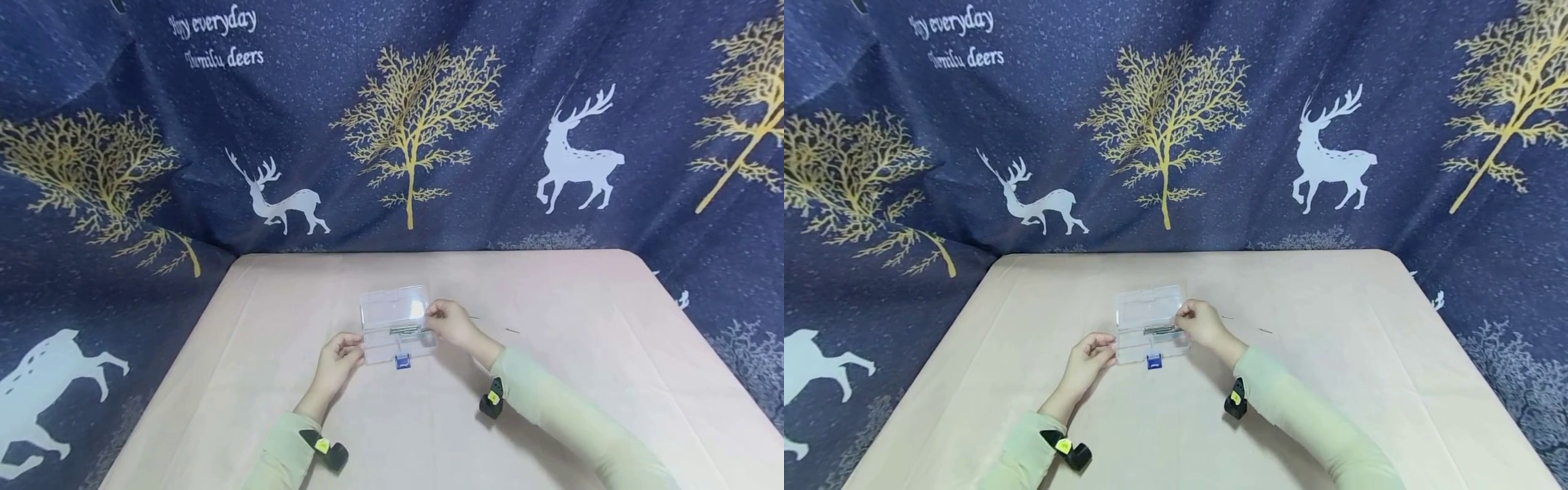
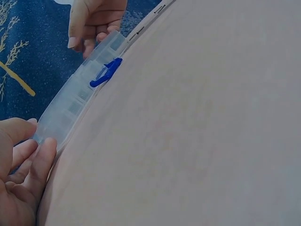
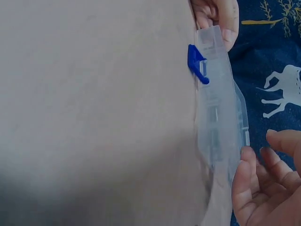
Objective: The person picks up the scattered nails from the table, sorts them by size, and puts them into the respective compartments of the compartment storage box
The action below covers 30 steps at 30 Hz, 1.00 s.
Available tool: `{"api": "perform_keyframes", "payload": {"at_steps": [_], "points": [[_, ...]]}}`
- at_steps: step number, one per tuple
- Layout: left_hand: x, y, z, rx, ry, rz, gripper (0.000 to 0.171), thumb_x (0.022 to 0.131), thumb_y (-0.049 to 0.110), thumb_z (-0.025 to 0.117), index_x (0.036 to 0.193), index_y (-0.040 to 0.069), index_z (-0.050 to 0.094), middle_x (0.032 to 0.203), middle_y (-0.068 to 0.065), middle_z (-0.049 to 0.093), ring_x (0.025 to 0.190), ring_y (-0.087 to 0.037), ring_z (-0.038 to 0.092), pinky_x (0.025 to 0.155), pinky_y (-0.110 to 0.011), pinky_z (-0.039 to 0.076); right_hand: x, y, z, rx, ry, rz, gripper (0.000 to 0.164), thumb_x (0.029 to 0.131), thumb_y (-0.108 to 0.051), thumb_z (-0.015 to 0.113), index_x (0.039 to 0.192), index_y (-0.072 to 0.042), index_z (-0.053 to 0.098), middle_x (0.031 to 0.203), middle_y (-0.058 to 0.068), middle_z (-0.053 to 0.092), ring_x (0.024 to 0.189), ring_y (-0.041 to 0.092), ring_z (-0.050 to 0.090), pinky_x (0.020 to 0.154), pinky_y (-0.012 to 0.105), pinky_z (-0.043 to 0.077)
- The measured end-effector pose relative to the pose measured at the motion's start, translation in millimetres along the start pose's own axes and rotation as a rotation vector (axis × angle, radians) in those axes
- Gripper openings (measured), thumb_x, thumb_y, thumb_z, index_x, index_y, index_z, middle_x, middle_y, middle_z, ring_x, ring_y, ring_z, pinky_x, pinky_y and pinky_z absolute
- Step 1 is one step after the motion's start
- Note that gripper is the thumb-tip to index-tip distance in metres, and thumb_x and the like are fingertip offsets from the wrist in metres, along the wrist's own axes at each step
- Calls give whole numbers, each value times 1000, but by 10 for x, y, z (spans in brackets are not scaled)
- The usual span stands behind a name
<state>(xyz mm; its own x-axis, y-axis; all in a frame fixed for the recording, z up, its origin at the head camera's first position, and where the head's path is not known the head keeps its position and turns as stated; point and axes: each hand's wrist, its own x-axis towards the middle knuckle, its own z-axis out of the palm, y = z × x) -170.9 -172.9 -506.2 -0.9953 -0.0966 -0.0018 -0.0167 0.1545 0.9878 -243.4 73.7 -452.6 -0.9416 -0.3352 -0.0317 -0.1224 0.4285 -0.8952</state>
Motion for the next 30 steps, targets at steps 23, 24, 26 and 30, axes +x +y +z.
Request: {"api": "perform_keyframes", "payload": {"at_steps": [23, 24, 26, 30], "points": [[-38, 120, 25, 28, -10, -29, 24, 88, -4, 56, 111, -11, 55, 110, -28, 59, 98, -36, 63, 77, -21, 61, -298, 237, -408, -287, 31, -174, 6, 80, -1, 63, 86, -1, 65, 84, 8, 68, 79, 18, 60, 71, 27, 56], [-48, 143, 28, 25, -8, -29, 24, 88, -5, 56, 111, -11, 55, 110, -29, 59, 98, -37, 63, 77, -21, 61, -309, 248, -428, -298, 29, -174, 6, 80, -1, 62, 86, -1, 65, 84, 8, 67, 77, 17, 60, 69, 25, 55], [-61, 170, 30, 26, -5, -27, 24, 88, -5, 56, 110, -11, 55, 110, -29, 59, 98, -37, 63, 77, -20, 60, -334, 259, -469, -309, 19, -164, 6, 81, -1, 61, 87, 0, 64, 83, 7, 67, 73, 15, 57, 62, 22, 55], [-33, 106, 29, 42, 3, -37, 23, 88, -4, 57, 111, -9, 56, 112, -26, 60, 99, -33, 64, 77, -18, 60, -387, 274, -548, -324, -18, -152, 6, 81, 0, 61, 87, 0, 63, 81, 7, 64, 69, 12, 53, 55, 18, 52]]}}
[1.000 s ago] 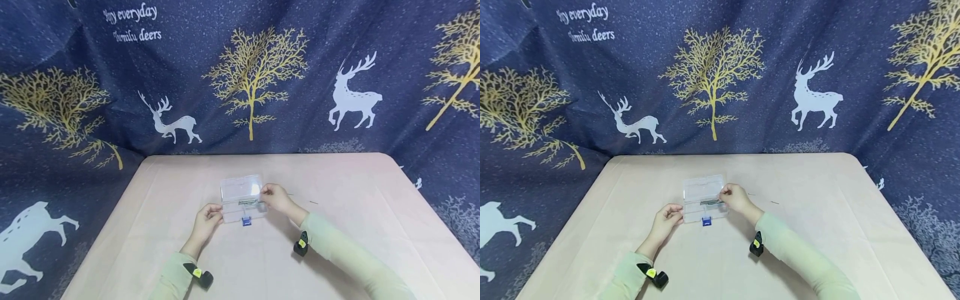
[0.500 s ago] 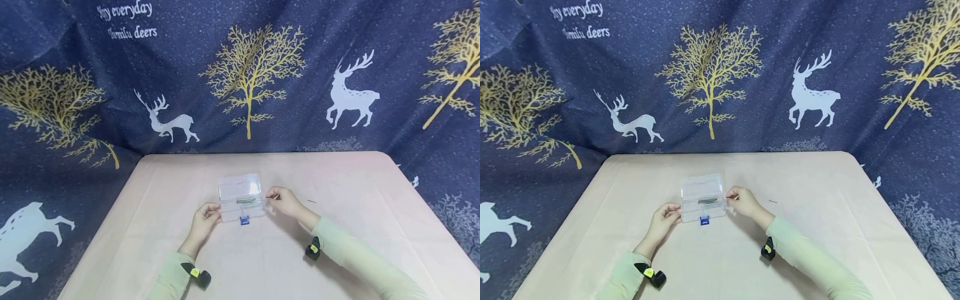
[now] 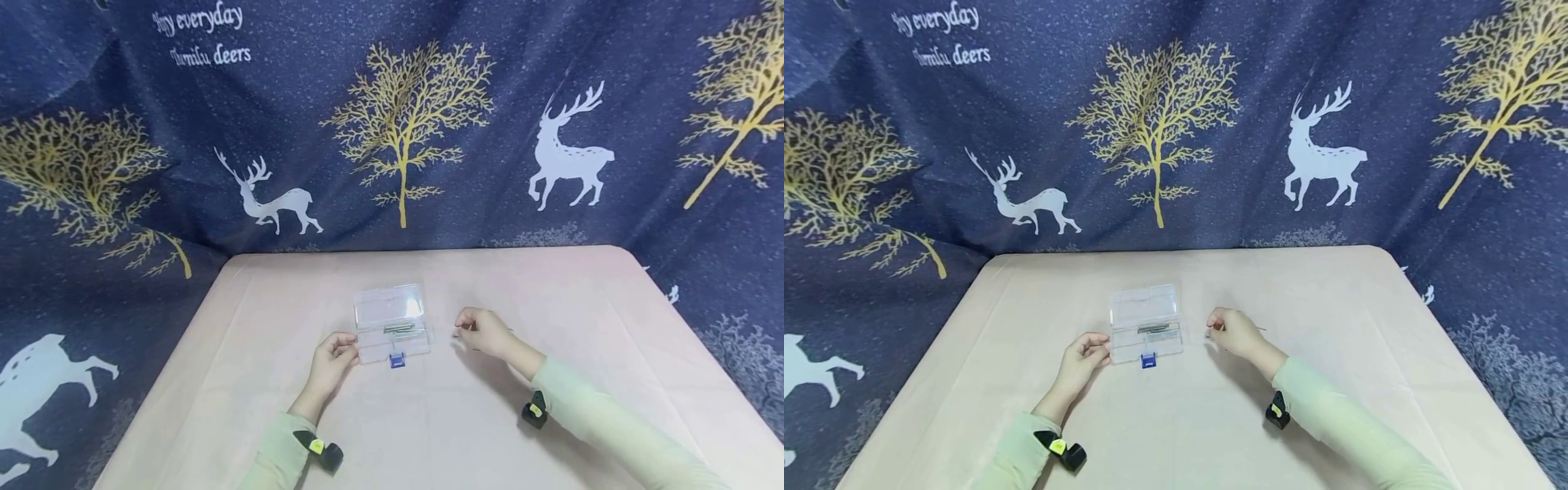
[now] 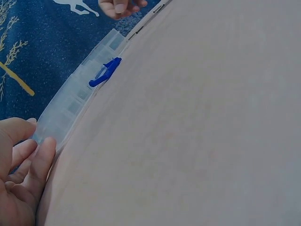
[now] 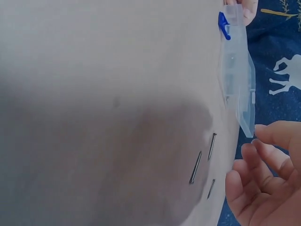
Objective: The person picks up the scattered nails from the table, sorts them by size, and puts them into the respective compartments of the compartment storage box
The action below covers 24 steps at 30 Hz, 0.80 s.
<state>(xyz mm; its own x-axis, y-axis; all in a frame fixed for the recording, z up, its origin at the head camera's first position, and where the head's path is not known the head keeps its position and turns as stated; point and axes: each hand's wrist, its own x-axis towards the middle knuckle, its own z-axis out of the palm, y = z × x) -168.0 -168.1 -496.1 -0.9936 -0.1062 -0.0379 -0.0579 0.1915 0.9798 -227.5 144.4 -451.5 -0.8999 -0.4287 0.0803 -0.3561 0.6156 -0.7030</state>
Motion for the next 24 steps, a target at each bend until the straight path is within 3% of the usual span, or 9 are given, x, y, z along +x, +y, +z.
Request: {"api": "perform_keyframes", "payload": {"at_steps": [7, 17, 20, 24], "points": [[28, -72, -14, -4, -9, 28, 22, 88, -6, 55, 109, -14, 54, 110, -31, 59, 96, -37, 64, 76, -20, 61, -93, 33, -70, -70, -37, 27, 6, 81, -2, 64, 87, 0, 63, 77, 3, 63, 69, 11, 53, 61, 20, 51], [30, -73, -17, 10, 2, 22, 24, 88, 1, 59, 110, -8, 57, 109, -24, 62, 90, -20, 66, 76, -18, 60, -254, 118, -125, -147, -72, 68, 5, 81, -4, 66, 85, -5, 64, 88, 7, 69, 87, 26, 66, 84, 44, 59], [30, -72, -18, 18, 1, 30, 24, 88, 2, 59, 111, -7, 57, 108, -24, 62, 90, -20, 66, 76, -19, 60, -287, 147, -138, -159, -82, 73, 5, 80, -3, 66, 84, -6, 64, 85, 6, 69, 83, 23, 65, 81, 42, 59], [33, -79, -18, -2, -4, 29, 25, 88, 1, 59, 111, -8, 56, 109, -25, 62, 95, -29, 65, 77, -17, 60, -319, 166, -154, -193, -93, 72, 6, 79, -3, 66, 83, -7, 64, 81, 3, 68, 78, 19, 63, 77, 40, 59]]}}
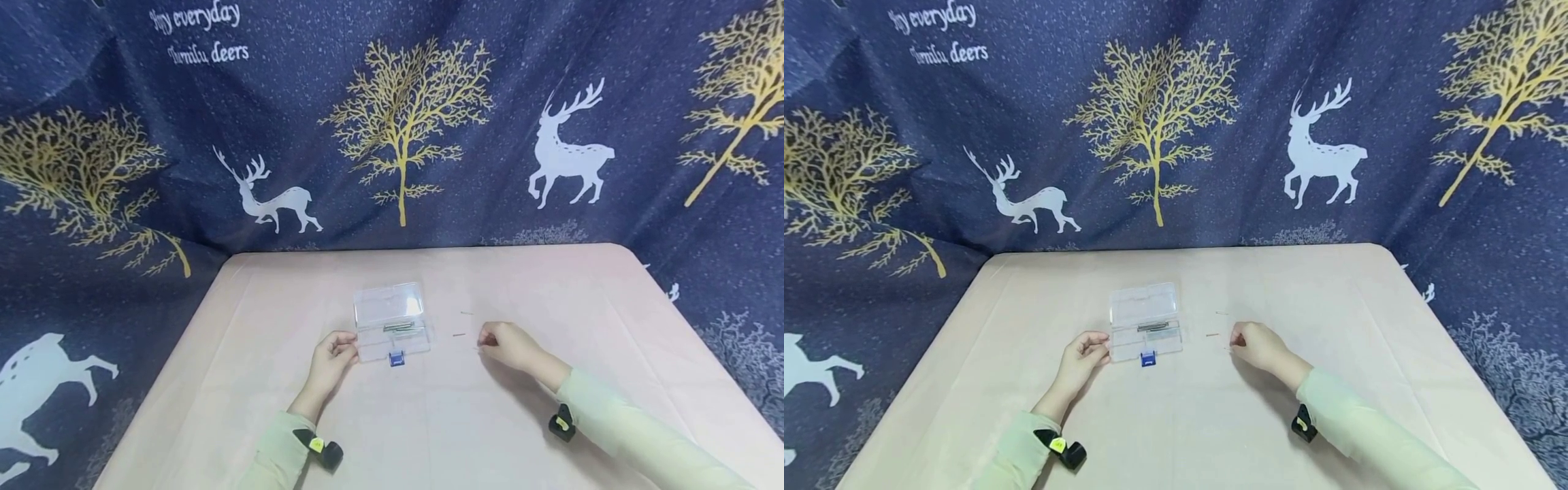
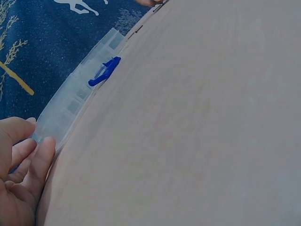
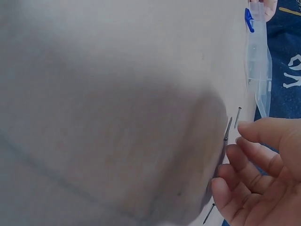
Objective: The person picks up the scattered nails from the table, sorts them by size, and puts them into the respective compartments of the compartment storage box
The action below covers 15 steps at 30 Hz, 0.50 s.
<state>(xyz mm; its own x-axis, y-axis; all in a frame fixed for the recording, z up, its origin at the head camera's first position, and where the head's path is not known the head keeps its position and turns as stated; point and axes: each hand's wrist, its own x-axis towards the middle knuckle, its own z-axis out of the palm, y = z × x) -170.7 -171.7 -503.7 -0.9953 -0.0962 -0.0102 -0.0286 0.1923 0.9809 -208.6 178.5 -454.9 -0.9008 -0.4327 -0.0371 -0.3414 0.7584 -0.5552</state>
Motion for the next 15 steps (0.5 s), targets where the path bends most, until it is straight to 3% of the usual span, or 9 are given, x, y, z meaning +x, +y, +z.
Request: {"api": "perform_keyframes", "payload": {"at_steps": [3, 9, 15], "points": [[4, -3, -4, 7, 2, -1, 25, 88, 1, 59, 112, -8, 57, 109, -24, 62, 97, -30, 65, 77, -16, 59, -12, 6, -12, -23, -13, 9, 6, 78, -3, 66, 82, -7, 64, 79, 1, 66, 75, 16, 60, 73, 38, 58], [23, -4, -13, 32, 14, -9, 24, 87, 2, 60, 110, -6, 58, 107, -21, 64, 89, -18, 65, 76, -17, 60, -9, 7, -19, -26, -37, 40, 5, 78, -2, 65, 81, -6, 65, 75, 0, 64, 70, 12, 56, 67, 32, 55], [13, 16, -3, 13, 12, -18, 24, 88, -1, 59, 111, -8, 57, 110, -25, 62, 95, -31, 65, 76, -18, 60, -2, 25, -10, -32, -43, 47, 3, 78, -2, 66, 81, -2, 65, 76, 1, 65, 70, 12, 57, 67, 32, 56]]}}
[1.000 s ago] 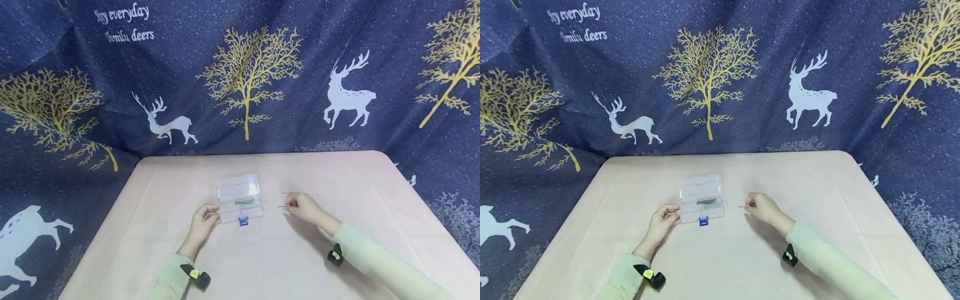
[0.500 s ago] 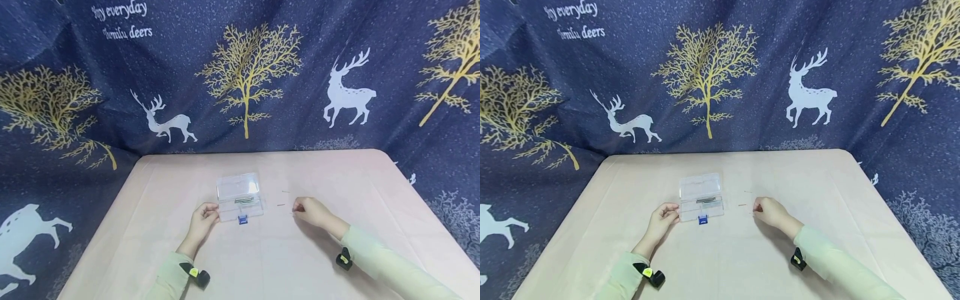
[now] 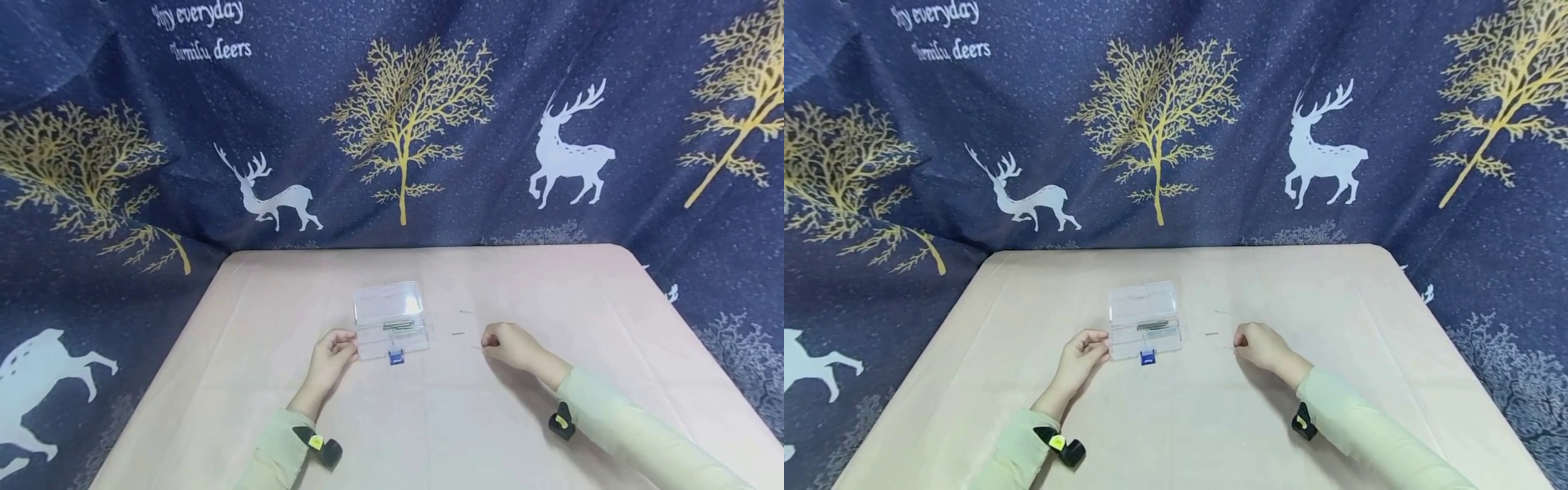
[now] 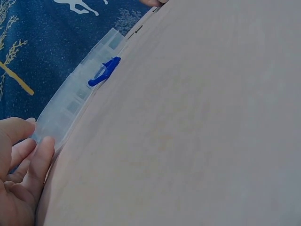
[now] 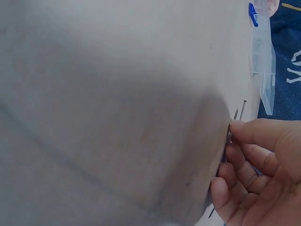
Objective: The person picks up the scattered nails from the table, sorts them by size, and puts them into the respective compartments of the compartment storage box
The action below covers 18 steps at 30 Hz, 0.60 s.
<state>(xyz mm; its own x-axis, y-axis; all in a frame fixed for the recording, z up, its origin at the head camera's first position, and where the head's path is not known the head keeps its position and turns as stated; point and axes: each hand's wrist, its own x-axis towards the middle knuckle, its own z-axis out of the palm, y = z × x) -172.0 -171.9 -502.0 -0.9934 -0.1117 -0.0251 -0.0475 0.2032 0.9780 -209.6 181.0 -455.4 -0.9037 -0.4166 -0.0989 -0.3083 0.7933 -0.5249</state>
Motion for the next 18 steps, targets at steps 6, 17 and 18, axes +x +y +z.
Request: {"api": "perform_keyframes", "payload": {"at_steps": [6, 17, 18], "points": [[-134, 296, -2, 4, -15, -3, 25, 88, -5, 55, 111, -14, 54, 112, -31, 59, 102, -42, 61, 78, -19, 60, 2, 11, 1, 1, -20, 22, 4, 81, -5, 66, 79, -2, 64, 75, 0, 64, 70, 11, 56, 65, 29, 55], [-147, 302, -4, 5, -15, 14, 24, 88, -5, 56, 110, -13, 54, 111, -31, 59, 99, -40, 62, 77, -17, 60, 19, 41, -9, -10, -49, -71, 8, 82, 0, 62, 77, -6, 63, 73, -1, 62, 69, 10, 52, 65, 27, 53], [-130, 260, -3, -2, -13, 12, 24, 88, -4, 56, 110, -13, 55, 111, -30, 59, 98, -39, 63, 77, -17, 59, 21, 43, -8, -19, -54, -84, 8, 82, -1, 62, 77, -6, 63, 74, -1, 62, 69, 10, 53, 66, 28, 54]]}}
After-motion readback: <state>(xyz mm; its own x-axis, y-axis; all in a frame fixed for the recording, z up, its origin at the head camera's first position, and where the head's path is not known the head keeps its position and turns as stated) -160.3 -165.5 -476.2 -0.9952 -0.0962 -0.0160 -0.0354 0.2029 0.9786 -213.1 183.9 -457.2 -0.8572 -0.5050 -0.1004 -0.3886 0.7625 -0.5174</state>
